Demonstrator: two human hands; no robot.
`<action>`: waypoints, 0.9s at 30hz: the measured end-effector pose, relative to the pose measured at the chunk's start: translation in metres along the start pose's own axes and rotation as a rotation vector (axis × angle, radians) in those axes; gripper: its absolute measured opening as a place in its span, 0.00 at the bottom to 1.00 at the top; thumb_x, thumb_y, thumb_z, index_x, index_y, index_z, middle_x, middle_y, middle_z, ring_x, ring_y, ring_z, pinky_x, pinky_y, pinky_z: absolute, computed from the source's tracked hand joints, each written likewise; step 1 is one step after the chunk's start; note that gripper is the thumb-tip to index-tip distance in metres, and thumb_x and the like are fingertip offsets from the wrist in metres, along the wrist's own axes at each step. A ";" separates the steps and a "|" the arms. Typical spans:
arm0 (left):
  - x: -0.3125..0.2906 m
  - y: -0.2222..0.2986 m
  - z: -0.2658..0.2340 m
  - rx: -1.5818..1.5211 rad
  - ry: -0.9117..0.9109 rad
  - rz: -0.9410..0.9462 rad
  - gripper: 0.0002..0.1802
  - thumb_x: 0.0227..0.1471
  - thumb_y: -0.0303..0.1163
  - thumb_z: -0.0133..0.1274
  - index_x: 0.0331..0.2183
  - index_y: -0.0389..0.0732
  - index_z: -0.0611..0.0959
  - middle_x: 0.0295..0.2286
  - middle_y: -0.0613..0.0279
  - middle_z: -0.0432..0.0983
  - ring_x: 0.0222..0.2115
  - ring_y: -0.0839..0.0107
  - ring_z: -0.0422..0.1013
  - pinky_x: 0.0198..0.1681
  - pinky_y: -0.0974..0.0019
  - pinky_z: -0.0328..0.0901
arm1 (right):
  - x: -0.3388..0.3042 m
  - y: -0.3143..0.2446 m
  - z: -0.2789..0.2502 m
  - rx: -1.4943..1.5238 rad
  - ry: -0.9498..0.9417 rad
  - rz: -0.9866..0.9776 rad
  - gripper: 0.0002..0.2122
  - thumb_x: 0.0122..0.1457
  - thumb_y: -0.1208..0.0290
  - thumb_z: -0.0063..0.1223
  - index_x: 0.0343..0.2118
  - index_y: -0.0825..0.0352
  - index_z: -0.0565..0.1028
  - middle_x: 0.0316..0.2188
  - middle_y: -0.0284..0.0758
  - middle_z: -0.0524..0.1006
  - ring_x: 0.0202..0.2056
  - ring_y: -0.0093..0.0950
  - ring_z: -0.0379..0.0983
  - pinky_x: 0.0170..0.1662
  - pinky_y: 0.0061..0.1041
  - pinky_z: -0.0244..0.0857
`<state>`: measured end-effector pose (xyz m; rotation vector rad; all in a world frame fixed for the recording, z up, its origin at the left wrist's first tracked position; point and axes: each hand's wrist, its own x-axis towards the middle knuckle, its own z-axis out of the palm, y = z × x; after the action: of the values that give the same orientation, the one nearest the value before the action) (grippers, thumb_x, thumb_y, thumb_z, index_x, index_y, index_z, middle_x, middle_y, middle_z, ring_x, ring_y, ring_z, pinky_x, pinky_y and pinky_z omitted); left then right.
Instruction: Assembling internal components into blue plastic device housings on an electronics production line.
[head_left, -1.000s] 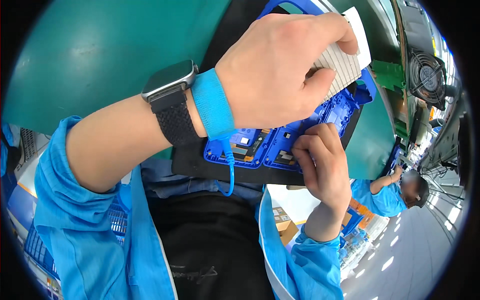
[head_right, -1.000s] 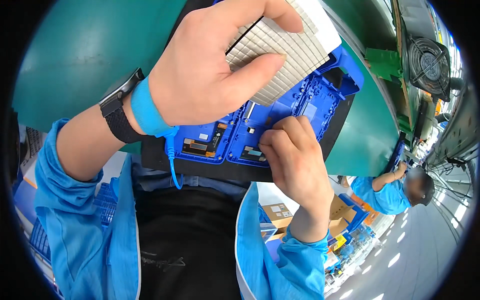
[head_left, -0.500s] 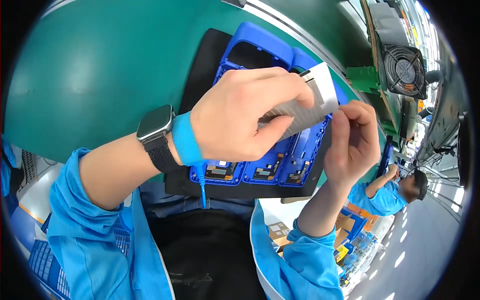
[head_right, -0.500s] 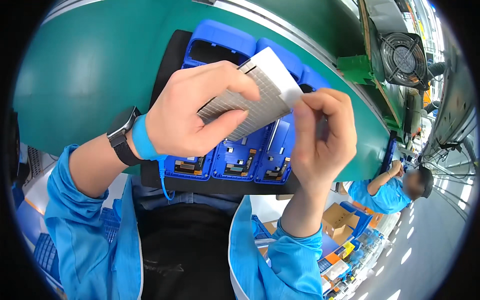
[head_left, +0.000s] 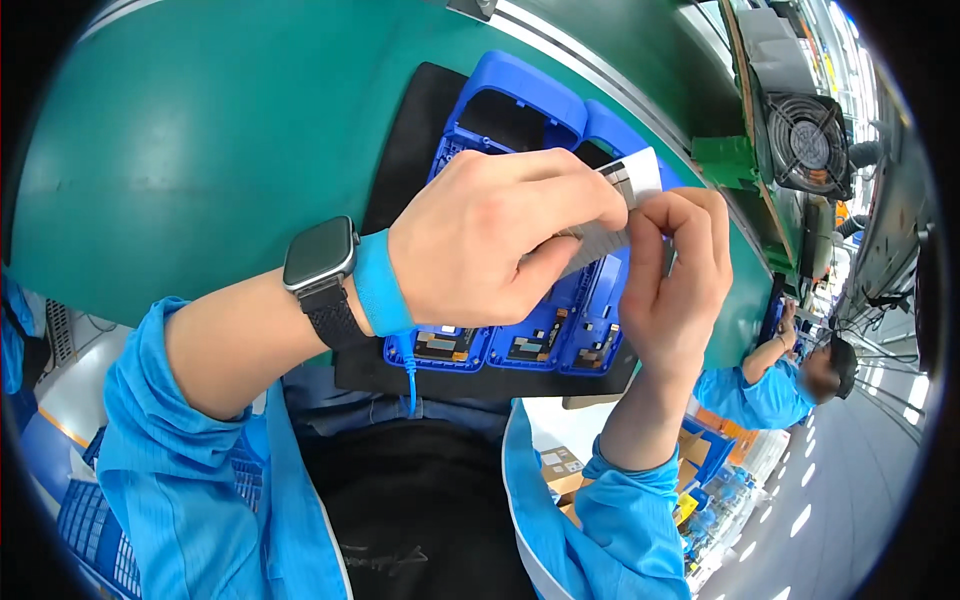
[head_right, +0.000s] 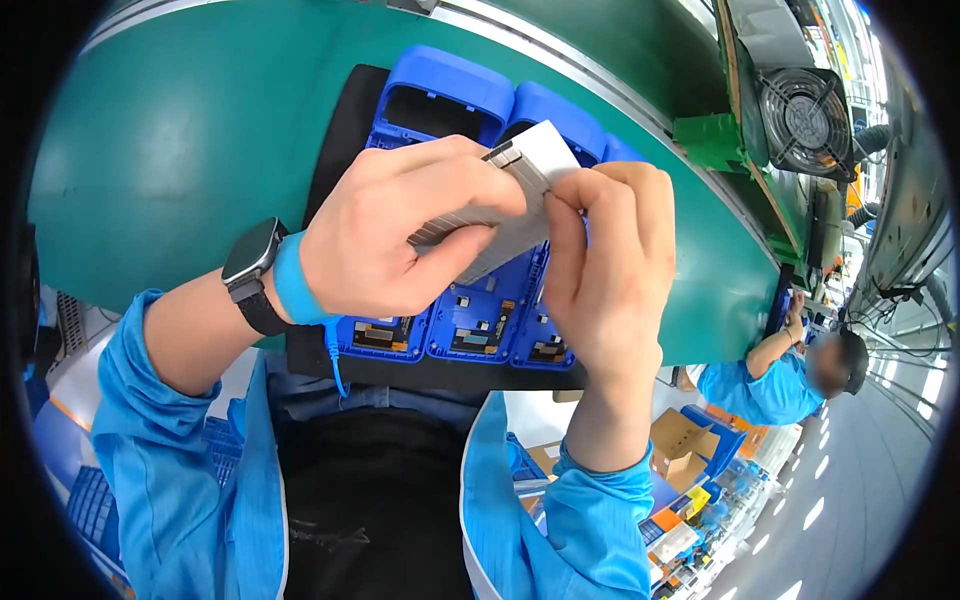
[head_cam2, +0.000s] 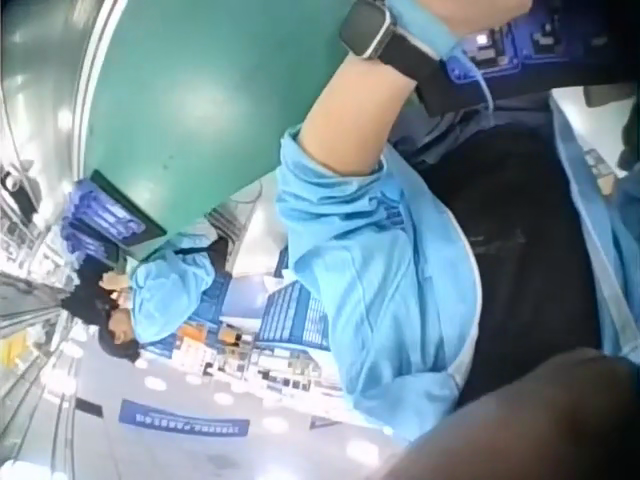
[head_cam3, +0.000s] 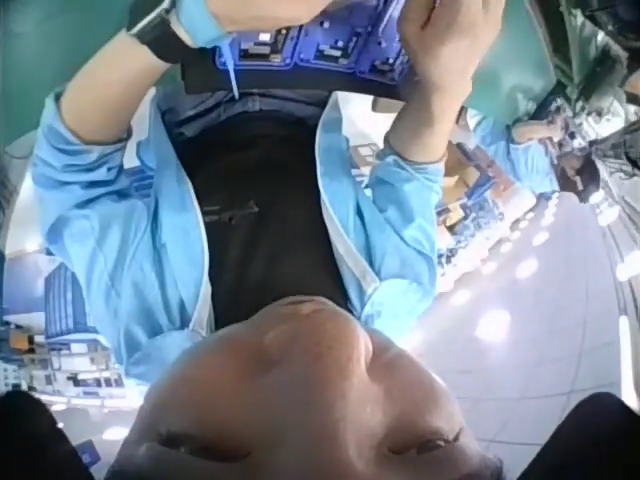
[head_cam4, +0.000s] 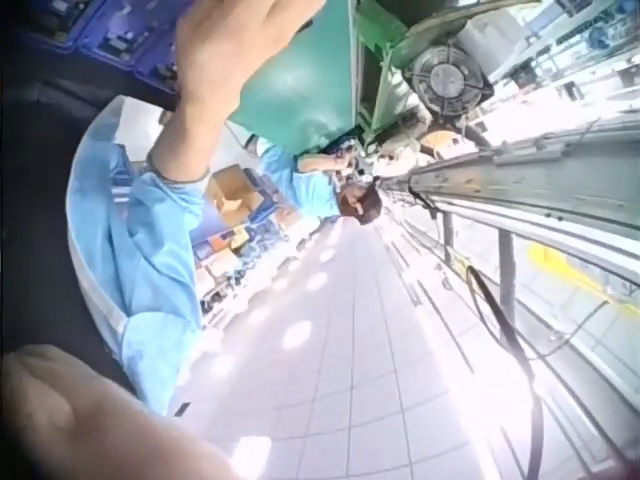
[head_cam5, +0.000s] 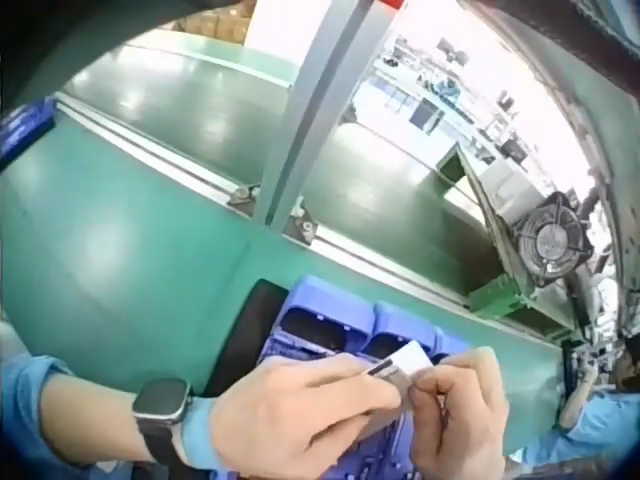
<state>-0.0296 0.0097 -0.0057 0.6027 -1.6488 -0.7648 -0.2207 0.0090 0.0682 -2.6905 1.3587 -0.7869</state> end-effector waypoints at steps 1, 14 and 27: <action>0.000 0.000 0.000 0.007 0.002 -0.023 0.16 0.42 0.16 0.58 0.37 0.37 0.80 0.29 0.53 0.75 0.27 0.55 0.74 0.29 0.63 0.69 | 0.000 -0.001 0.000 -0.053 -0.004 -0.032 0.04 0.57 0.86 0.55 0.32 0.71 0.73 0.31 0.39 0.72 0.30 0.30 0.69 0.33 0.24 0.64; -0.002 -0.002 -0.004 0.034 0.181 -0.131 0.18 0.52 0.21 0.55 0.47 0.38 0.76 0.38 0.54 0.78 0.38 0.60 0.77 0.42 0.65 0.71 | -0.012 -0.036 -0.006 0.224 -0.239 -0.006 0.12 0.44 0.88 0.62 0.30 0.69 0.73 0.30 0.39 0.71 0.30 0.38 0.68 0.32 0.33 0.63; 0.007 -0.003 -0.019 -0.050 0.403 -0.058 0.23 0.47 0.22 0.51 0.48 0.36 0.70 0.32 0.43 0.77 0.32 0.44 0.76 0.36 0.52 0.70 | -0.012 -0.064 0.034 0.420 -0.636 -0.111 0.09 0.46 0.88 0.59 0.29 0.71 0.73 0.32 0.42 0.71 0.32 0.41 0.70 0.35 0.34 0.67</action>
<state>-0.0120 -0.0007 -0.0012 0.7202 -1.2441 -0.6733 -0.1636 0.0508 0.0491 -2.3749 0.7960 -0.1486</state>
